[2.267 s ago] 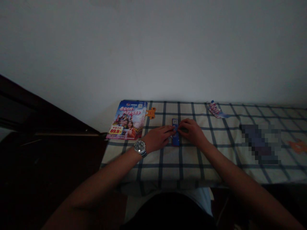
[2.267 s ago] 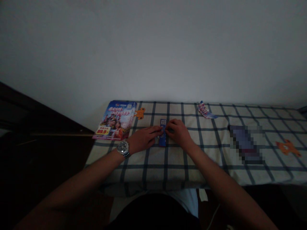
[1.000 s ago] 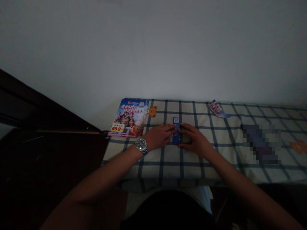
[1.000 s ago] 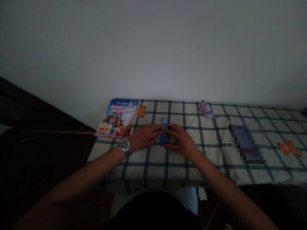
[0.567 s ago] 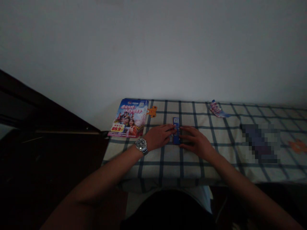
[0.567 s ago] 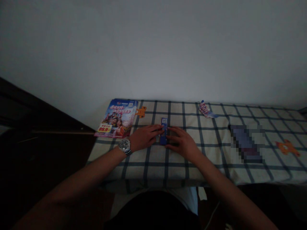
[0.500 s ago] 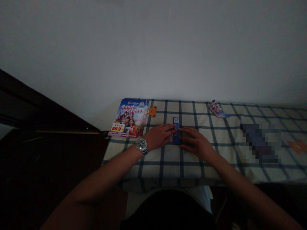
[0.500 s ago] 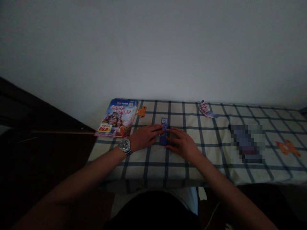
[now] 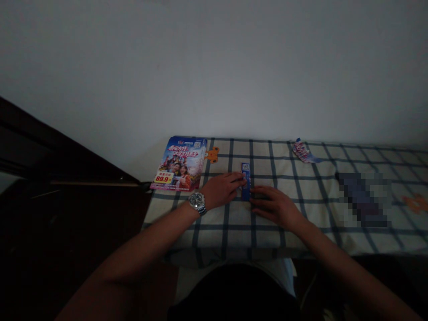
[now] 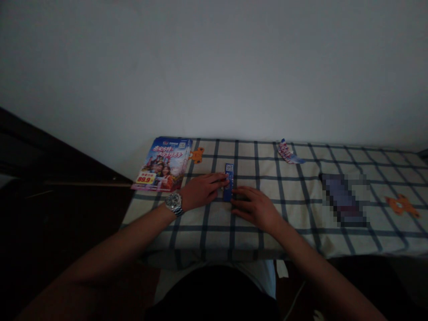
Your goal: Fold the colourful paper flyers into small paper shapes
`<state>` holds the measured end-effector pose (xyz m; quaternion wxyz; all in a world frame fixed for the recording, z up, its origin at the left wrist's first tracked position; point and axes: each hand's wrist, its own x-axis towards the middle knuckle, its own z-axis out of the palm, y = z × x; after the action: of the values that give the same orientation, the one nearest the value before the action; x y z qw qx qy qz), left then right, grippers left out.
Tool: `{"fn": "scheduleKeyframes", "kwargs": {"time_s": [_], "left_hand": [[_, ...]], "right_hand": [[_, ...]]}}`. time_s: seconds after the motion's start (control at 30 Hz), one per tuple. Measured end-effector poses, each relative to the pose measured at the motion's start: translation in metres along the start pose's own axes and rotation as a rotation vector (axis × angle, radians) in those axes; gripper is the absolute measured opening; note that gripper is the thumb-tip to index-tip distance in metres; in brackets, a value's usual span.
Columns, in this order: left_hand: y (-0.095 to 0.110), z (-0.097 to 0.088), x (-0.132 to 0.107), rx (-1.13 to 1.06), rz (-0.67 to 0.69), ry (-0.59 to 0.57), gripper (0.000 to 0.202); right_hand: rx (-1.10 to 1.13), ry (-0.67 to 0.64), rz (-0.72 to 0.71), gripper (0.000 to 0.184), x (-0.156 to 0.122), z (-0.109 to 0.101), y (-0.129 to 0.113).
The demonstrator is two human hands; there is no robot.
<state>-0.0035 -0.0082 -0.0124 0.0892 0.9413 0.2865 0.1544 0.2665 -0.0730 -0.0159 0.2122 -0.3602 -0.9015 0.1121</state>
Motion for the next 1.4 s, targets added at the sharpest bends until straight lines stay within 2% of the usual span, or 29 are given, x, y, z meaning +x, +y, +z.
{"fn": "scheduleKeyframes", "kwargs": {"time_s": [0.37, 0.53, 0.67, 0.93, 1.17, 1.4], "left_hand": [[0.000, -0.001, -0.001, 0.013, 0.023, 0.008, 0.050], [-0.001, -0.001, -0.001, 0.009, 0.022, 0.020, 0.051], [-0.001, 0.000, -0.001, 0.012, 0.023, 0.008, 0.051], [-0.001, -0.001, 0.000, 0.022, 0.033, 0.022, 0.049], [-0.001, -0.001, -0.001, 0.019, 0.028, 0.012, 0.048], [0.001, -0.003, 0.000, 0.040, 0.018, 0.014, 0.048]], "right_hand": [[0.029, -0.021, -0.002, 0.027, 0.004, -0.005, 0.000], [0.066, 0.018, 0.042, 0.026, 0.012, -0.009, 0.002], [0.064, 0.098, 0.131, 0.030, 0.026, -0.009, 0.015], [-0.014, 0.153, 0.122, 0.037, 0.055, 0.001, 0.045], [-0.040, 0.159, 0.122, 0.038, 0.059, 0.014, 0.046], [-0.028, 0.173, 0.121, 0.039, 0.059, 0.017, 0.046]]}}
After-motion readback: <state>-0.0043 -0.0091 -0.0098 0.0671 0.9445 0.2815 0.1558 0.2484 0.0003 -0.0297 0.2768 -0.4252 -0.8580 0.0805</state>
